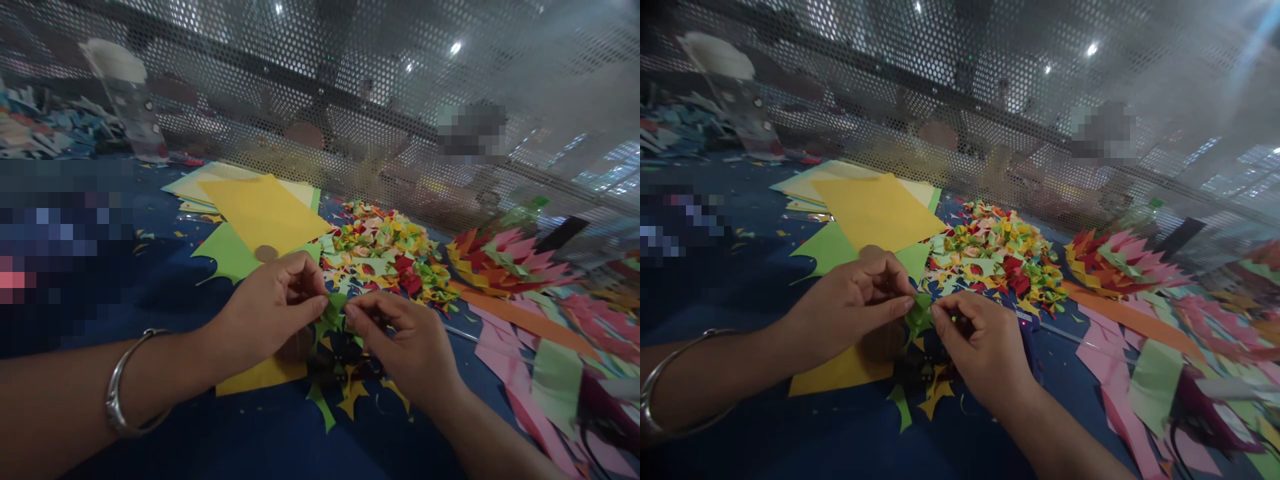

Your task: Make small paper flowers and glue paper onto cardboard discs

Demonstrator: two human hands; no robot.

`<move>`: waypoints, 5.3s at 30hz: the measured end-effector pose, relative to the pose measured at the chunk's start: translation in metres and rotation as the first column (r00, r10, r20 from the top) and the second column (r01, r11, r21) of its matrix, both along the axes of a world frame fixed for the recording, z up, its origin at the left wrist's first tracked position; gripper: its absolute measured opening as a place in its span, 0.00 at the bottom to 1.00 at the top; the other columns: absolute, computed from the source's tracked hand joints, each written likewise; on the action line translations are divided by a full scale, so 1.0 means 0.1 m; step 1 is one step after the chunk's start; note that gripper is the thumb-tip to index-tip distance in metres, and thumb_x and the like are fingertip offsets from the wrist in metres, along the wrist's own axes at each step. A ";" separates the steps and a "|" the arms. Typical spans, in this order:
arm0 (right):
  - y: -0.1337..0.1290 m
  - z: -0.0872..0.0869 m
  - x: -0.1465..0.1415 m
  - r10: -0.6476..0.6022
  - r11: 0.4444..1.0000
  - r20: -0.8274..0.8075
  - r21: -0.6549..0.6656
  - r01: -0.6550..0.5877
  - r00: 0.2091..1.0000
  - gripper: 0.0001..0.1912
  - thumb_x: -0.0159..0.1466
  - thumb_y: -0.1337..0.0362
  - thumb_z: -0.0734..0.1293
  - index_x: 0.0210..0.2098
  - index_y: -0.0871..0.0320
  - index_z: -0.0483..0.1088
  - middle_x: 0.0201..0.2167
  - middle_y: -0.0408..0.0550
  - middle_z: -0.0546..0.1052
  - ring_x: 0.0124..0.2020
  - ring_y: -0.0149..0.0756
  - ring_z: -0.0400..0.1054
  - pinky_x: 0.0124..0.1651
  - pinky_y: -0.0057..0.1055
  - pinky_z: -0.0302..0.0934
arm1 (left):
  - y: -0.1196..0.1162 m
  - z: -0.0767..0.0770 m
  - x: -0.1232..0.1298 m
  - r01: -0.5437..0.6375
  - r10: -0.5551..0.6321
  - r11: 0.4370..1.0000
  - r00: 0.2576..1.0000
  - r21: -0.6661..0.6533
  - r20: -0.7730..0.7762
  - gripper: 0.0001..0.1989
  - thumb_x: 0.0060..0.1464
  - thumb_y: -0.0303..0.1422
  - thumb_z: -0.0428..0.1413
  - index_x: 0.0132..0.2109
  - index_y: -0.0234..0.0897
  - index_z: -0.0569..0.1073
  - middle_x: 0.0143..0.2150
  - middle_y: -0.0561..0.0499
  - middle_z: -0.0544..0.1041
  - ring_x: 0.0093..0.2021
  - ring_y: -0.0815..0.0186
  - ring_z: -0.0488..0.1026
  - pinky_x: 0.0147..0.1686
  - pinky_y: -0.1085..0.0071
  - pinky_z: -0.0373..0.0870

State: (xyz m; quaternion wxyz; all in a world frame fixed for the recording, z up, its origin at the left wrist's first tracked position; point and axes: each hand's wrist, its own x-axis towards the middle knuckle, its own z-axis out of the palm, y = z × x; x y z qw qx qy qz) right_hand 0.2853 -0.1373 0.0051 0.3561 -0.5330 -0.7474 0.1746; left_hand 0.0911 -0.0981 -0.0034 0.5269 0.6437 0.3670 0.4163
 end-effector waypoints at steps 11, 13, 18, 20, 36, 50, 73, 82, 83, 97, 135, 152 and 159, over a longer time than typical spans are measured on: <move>0.00 -0.01 -0.01 0.009 1.000 -0.008 0.021 -0.009 1.000 0.07 0.64 0.64 0.66 0.30 0.56 0.73 0.21 0.40 0.73 0.21 0.28 0.64 0.25 0.24 0.57 | -0.03 -0.01 -0.01 -0.001 0.005 0.998 0.998 0.065 -0.068 0.03 0.53 0.28 0.59 0.34 0.36 0.71 0.29 0.55 0.74 0.32 0.70 0.73 0.34 0.74 0.69; 0.00 -0.01 -0.01 0.010 0.999 -0.004 0.044 -0.010 1.000 0.07 0.64 0.65 0.67 0.29 0.56 0.73 0.22 0.39 0.72 0.22 0.27 0.64 0.26 0.24 0.57 | -0.04 -0.01 -0.01 -0.011 0.017 0.997 0.997 0.074 -0.081 0.03 0.53 0.28 0.59 0.34 0.36 0.72 0.29 0.55 0.74 0.31 0.70 0.73 0.33 0.74 0.69; 0.00 -0.02 -0.02 0.005 0.999 -0.016 0.046 -0.004 1.000 0.06 0.63 0.66 0.67 0.29 0.56 0.73 0.22 0.40 0.71 0.21 0.27 0.62 0.26 0.24 0.56 | -0.03 0.01 -0.01 -0.029 0.033 0.998 0.998 0.057 -0.062 0.04 0.51 0.29 0.60 0.33 0.36 0.71 0.28 0.56 0.74 0.28 0.72 0.72 0.29 0.76 0.68; -0.01 -0.01 -0.02 0.009 1.000 -0.020 0.020 -0.009 1.000 0.05 0.63 0.66 0.67 0.30 0.57 0.73 0.22 0.39 0.71 0.21 0.27 0.62 0.26 0.25 0.57 | -0.02 0.01 0.00 -0.035 0.039 0.998 0.997 0.059 -0.067 0.04 0.51 0.28 0.60 0.33 0.36 0.71 0.27 0.56 0.73 0.28 0.72 0.72 0.29 0.76 0.68; 0.00 -0.01 0.01 -0.008 0.984 0.141 0.178 -0.017 0.990 0.05 0.62 0.70 0.67 0.30 0.56 0.71 0.23 0.40 0.72 0.22 0.27 0.64 0.27 0.23 0.58 | 0.01 -0.01 0.00 0.021 -0.051 0.953 0.995 -0.302 -0.090 0.06 0.47 0.34 0.60 0.34 0.38 0.74 0.21 0.55 0.75 0.22 0.68 0.72 0.22 0.75 0.64; -0.04 0.00 0.02 0.099 0.924 0.364 0.312 -0.221 0.926 0.05 0.68 0.71 0.64 0.37 0.58 0.72 0.31 0.45 0.78 0.31 0.31 0.73 0.36 0.27 0.62 | 0.00 0.05 -0.01 0.075 -0.099 0.870 0.995 -0.488 -0.023 0.17 0.50 0.45 0.62 0.27 0.33 0.75 0.20 0.53 0.75 0.19 0.70 0.71 0.19 0.78 0.65; -0.06 0.04 0.00 0.058 0.979 0.107 0.191 -0.078 0.993 0.02 0.64 0.68 0.68 0.36 0.55 0.72 0.29 0.41 0.76 0.24 0.28 0.69 0.30 0.25 0.65 | 0.03 0.02 -0.05 0.050 -0.059 0.984 0.997 -0.168 -0.051 0.12 0.54 0.40 0.60 0.33 0.34 0.75 0.27 0.53 0.74 0.28 0.70 0.69 0.28 0.74 0.64; -0.02 0.04 -0.01 0.002 0.997 -0.177 -0.070 -0.015 0.984 0.07 0.64 0.60 0.69 0.34 0.57 0.73 0.26 0.42 0.76 0.20 0.27 0.68 0.23 0.22 0.62 | -0.05 0.08 -0.06 -0.015 0.029 0.995 0.989 0.099 -0.145 0.11 0.58 0.40 0.57 0.35 0.36 0.77 0.29 0.53 0.77 0.29 0.70 0.69 0.28 0.75 0.64; -0.02 0.05 -0.02 0.012 0.997 -0.182 -0.076 -0.026 0.983 0.07 0.64 0.60 0.69 0.34 0.57 0.73 0.25 0.42 0.75 0.20 0.27 0.68 0.22 0.22 0.62 | -0.06 0.09 -0.06 -0.012 0.027 0.995 0.988 0.102 -0.150 0.11 0.58 0.40 0.57 0.35 0.36 0.77 0.30 0.53 0.77 0.29 0.70 0.70 0.28 0.75 0.64; -0.05 0.10 0.04 0.089 0.993 -0.027 -0.073 -0.091 0.996 0.06 0.64 0.66 0.66 0.30 0.56 0.70 0.20 0.38 0.70 0.20 0.27 0.64 0.25 0.23 0.59 | 0.01 0.04 -0.07 0.088 -0.081 0.995 0.990 0.050 -0.115 0.08 0.53 0.27 0.56 0.42 0.37 0.73 0.38 0.50 0.79 0.40 0.65 0.76 0.41 0.71 0.71; 0.00 0.06 -0.01 -0.023 0.949 -0.254 -0.311 -0.059 0.967 0.08 0.62 0.62 0.67 0.29 0.58 0.69 0.19 0.38 0.67 0.17 0.25 0.62 0.20 0.22 0.55 | -0.14 0.06 0.01 0.088 -0.072 0.987 0.991 -0.138 0.114 0.11 0.52 0.28 0.61 0.38 0.37 0.65 0.33 0.56 0.73 0.30 0.74 0.71 0.32 0.77 0.68; 0.01 0.03 0.00 -0.030 0.935 -0.324 -0.343 -0.088 0.946 0.08 0.62 0.60 0.68 0.30 0.58 0.69 0.19 0.37 0.67 0.18 0.25 0.63 0.20 0.20 0.58 | -0.13 0.00 0.01 0.153 -0.125 0.978 0.974 -0.144 0.190 0.11 0.54 0.28 0.60 0.36 0.37 0.63 0.32 0.58 0.67 0.29 0.76 0.66 0.30 0.79 0.63; 0.00 0.04 -0.01 -0.040 0.927 -0.367 -0.361 -0.103 0.930 0.11 0.60 0.58 0.71 0.30 0.57 0.68 0.20 0.37 0.68 0.17 0.24 0.63 0.18 0.19 0.57 | -0.12 0.03 0.01 0.155 -0.124 0.974 0.976 -0.163 0.181 0.12 0.54 0.28 0.59 0.34 0.38 0.61 0.31 0.57 0.69 0.28 0.76 0.64 0.27 0.78 0.60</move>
